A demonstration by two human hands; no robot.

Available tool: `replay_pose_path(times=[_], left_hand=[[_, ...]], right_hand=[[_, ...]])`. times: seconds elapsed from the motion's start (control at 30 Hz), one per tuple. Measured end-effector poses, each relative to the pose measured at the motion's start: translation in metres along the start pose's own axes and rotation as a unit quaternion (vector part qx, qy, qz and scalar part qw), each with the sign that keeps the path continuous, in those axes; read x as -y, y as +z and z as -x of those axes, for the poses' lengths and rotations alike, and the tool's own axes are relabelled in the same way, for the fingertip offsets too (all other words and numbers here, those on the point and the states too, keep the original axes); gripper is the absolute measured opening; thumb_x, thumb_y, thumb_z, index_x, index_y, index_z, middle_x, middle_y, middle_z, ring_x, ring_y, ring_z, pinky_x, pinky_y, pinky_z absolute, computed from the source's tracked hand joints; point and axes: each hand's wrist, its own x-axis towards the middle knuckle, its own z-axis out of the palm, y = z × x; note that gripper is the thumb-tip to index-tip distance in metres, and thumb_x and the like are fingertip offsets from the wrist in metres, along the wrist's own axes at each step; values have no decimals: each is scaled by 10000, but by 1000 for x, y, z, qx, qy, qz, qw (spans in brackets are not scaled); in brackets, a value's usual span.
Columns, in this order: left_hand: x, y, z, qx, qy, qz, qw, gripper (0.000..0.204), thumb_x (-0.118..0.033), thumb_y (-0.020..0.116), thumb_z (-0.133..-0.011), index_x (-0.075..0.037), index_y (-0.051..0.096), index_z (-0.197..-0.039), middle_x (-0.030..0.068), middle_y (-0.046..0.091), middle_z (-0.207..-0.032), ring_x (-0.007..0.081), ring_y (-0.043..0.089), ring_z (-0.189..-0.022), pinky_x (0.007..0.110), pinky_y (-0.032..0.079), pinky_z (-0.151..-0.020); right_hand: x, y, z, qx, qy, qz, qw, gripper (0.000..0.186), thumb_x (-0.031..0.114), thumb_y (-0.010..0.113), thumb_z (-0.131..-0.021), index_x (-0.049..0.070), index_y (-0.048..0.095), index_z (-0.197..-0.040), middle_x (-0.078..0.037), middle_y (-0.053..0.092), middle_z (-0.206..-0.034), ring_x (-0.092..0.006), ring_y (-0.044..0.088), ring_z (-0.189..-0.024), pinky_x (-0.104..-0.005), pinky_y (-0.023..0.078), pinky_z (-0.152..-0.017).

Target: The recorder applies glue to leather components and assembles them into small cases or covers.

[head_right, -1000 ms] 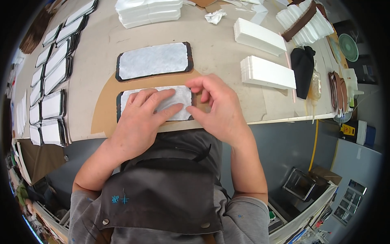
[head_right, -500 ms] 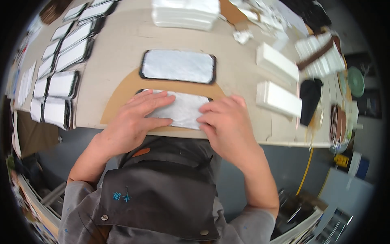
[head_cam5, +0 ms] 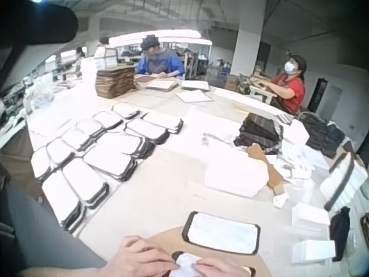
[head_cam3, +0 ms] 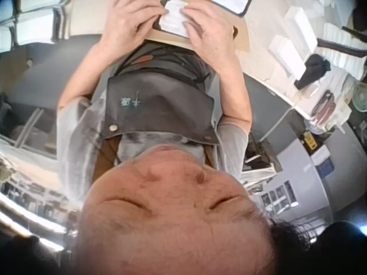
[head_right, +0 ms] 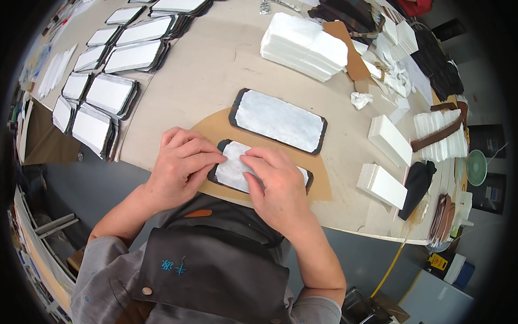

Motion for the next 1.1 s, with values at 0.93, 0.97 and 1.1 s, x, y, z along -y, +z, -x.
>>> replay_pose_path(times=[0.93, 0.97, 1.1], left_hand=[[-4, -2, -7, 31, -22, -10, 999, 292, -25, 741, -738, -85, 739, -1024, 33, 608, -1014, 256, 537, -993, 410, 350, -961], [-3, -4, -7, 32, -18, -5, 999, 292, -25, 741, -738, -85, 739, -1024, 33, 608, -1014, 256, 537, -993, 410, 350, -961], [-6, -10, -11, 51, -5, 54, 997, 354, -16, 710, -766, -56, 697, -1117, 95, 620, -1131, 297, 547, -1074, 390, 391, -968]], right_hand=[[-4, -10, 13, 27, 32, 40, 998, 418, 82, 801, -750, 17, 669, -1141, -110, 604, -1097, -292, 601, -938, -377, 493, -775], [-5, -17, 20, 20, 43, 27, 999, 421, 69, 799, -747, 17, 668, -1144, -117, 608, -1116, -297, 602, -946, -376, 495, -782], [-7, -39, 35, -45, 82, 3, 996, 407, 33, 787, -738, 35, 677, -1129, -116, 636, -1136, -300, 608, -975, -382, 485, -817]])
